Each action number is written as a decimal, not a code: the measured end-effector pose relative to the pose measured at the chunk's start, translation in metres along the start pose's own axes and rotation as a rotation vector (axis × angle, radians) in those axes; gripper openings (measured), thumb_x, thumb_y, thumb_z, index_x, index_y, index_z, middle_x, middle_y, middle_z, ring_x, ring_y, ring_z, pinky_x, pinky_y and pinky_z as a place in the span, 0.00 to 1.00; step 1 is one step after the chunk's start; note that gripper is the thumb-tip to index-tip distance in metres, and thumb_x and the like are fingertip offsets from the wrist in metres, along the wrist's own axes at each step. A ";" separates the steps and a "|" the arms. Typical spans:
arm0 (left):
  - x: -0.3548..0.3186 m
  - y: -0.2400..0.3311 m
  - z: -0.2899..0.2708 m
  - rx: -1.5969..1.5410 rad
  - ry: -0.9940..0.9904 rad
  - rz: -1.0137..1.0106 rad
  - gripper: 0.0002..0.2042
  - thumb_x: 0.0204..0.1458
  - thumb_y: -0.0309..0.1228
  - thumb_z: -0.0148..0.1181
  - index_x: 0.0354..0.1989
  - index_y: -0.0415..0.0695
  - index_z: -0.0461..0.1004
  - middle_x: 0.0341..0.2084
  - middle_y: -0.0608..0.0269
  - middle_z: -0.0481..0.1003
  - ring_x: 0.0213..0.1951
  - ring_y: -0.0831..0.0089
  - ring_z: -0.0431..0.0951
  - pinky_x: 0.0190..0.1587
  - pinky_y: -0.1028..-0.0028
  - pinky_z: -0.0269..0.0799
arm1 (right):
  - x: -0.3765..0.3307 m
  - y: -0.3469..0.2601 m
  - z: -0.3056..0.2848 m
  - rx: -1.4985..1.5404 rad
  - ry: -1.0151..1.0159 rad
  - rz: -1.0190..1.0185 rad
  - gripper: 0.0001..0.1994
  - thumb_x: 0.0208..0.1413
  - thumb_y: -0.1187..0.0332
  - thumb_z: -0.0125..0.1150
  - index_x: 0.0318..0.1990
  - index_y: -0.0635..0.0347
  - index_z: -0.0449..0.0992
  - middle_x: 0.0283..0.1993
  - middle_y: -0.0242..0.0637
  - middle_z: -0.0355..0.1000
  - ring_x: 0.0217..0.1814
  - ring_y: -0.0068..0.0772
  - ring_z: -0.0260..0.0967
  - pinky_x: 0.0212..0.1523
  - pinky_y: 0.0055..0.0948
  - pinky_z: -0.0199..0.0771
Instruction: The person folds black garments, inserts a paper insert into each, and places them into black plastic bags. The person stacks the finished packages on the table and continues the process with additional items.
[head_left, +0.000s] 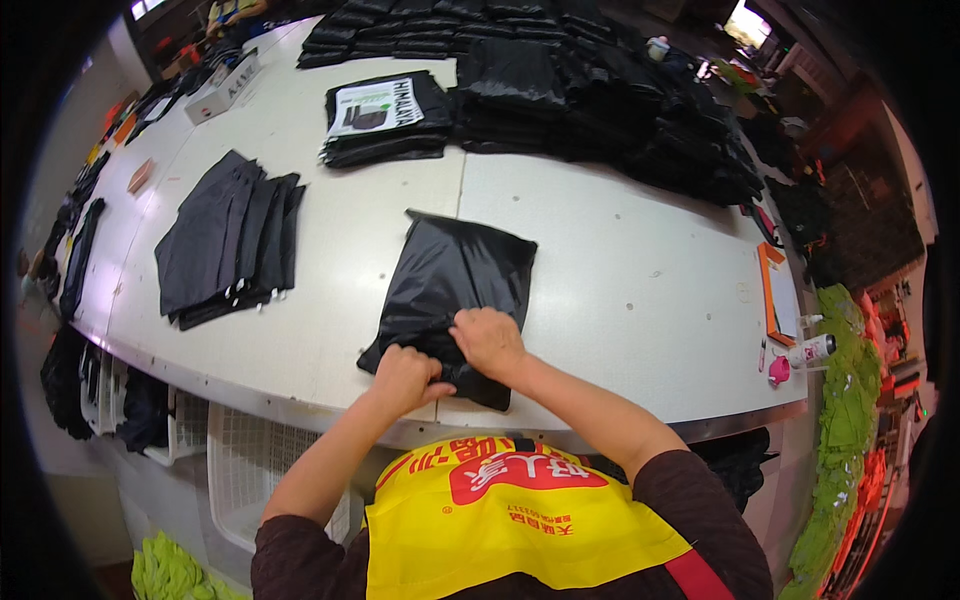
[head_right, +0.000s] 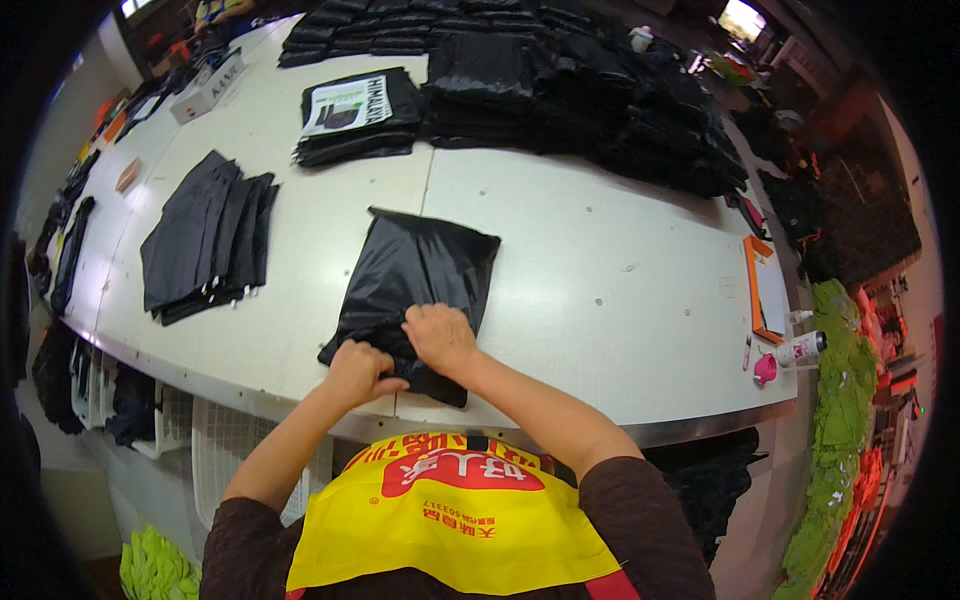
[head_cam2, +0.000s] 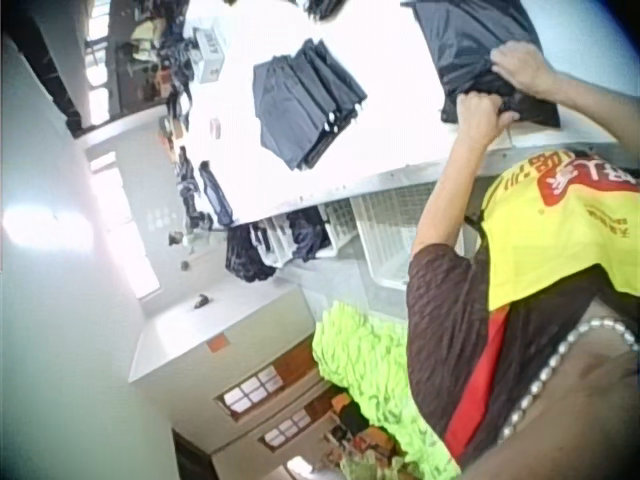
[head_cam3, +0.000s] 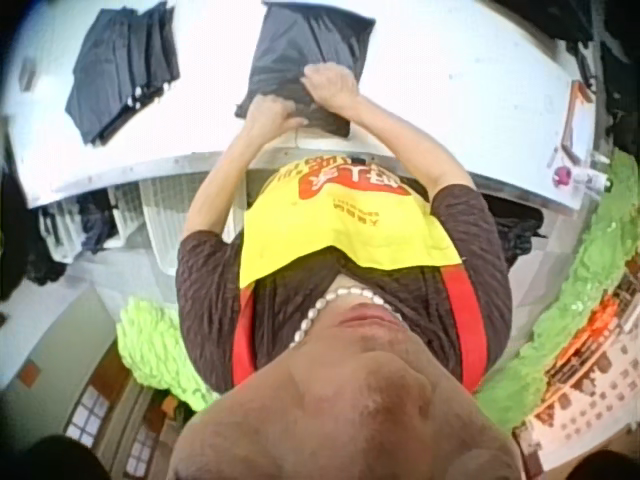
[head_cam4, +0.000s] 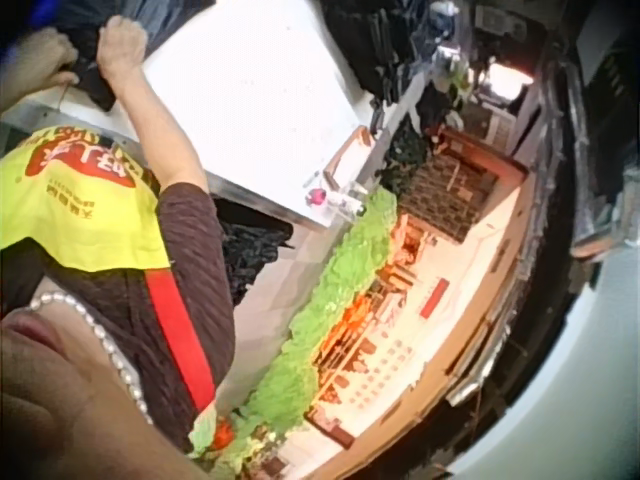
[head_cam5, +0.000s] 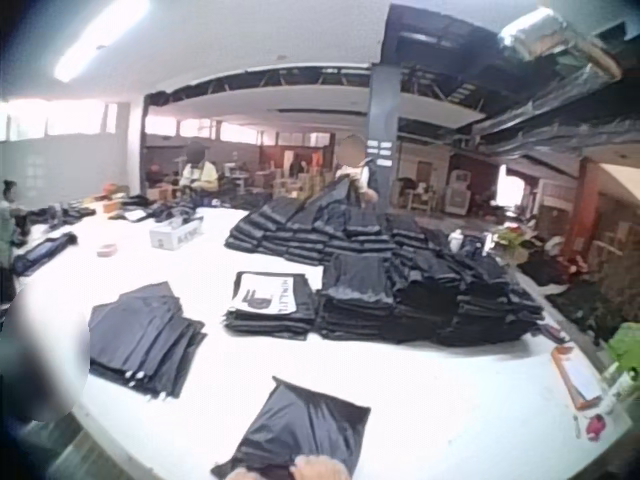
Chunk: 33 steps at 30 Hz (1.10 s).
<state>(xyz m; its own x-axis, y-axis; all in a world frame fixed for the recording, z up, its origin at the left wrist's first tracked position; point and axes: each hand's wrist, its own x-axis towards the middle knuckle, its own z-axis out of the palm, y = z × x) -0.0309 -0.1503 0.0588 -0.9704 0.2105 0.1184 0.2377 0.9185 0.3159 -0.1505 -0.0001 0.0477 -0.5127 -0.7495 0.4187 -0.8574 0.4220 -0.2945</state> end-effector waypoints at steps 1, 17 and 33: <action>0.002 0.005 -0.001 -0.005 -0.010 0.021 0.15 0.38 0.47 0.65 0.17 0.48 0.75 0.16 0.63 0.72 0.25 0.63 0.73 0.29 0.63 0.61 | -0.001 0.004 0.000 0.008 -0.009 -0.042 0.08 0.49 0.65 0.57 0.26 0.57 0.67 0.22 0.39 0.68 0.26 0.41 0.70 0.27 0.36 0.71; 0.019 0.018 0.042 -0.413 0.308 -0.212 0.07 0.42 0.34 0.65 0.24 0.45 0.76 0.23 0.61 0.74 0.28 0.62 0.75 0.30 0.67 0.68 | 0.009 0.025 -0.003 0.319 -0.028 -0.293 0.08 0.48 0.64 0.57 0.23 0.55 0.67 0.21 0.36 0.68 0.24 0.38 0.71 0.24 0.34 0.72; 0.033 0.024 0.011 -0.345 0.324 0.166 0.11 0.36 0.26 0.68 0.30 0.41 0.77 0.35 0.57 0.76 0.47 0.56 0.74 0.51 0.62 0.67 | -0.010 0.028 -0.035 0.175 -0.163 -0.517 0.05 0.46 0.69 0.53 0.25 0.59 0.68 0.24 0.37 0.68 0.25 0.35 0.70 0.23 0.32 0.70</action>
<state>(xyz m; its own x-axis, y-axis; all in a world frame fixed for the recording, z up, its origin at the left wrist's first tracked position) -0.0577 -0.1181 0.0597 -0.8685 0.1792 0.4621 0.4408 0.7056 0.5548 -0.1709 0.0367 0.0655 -0.0030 -0.9110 0.4125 -0.9678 -0.1012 -0.2306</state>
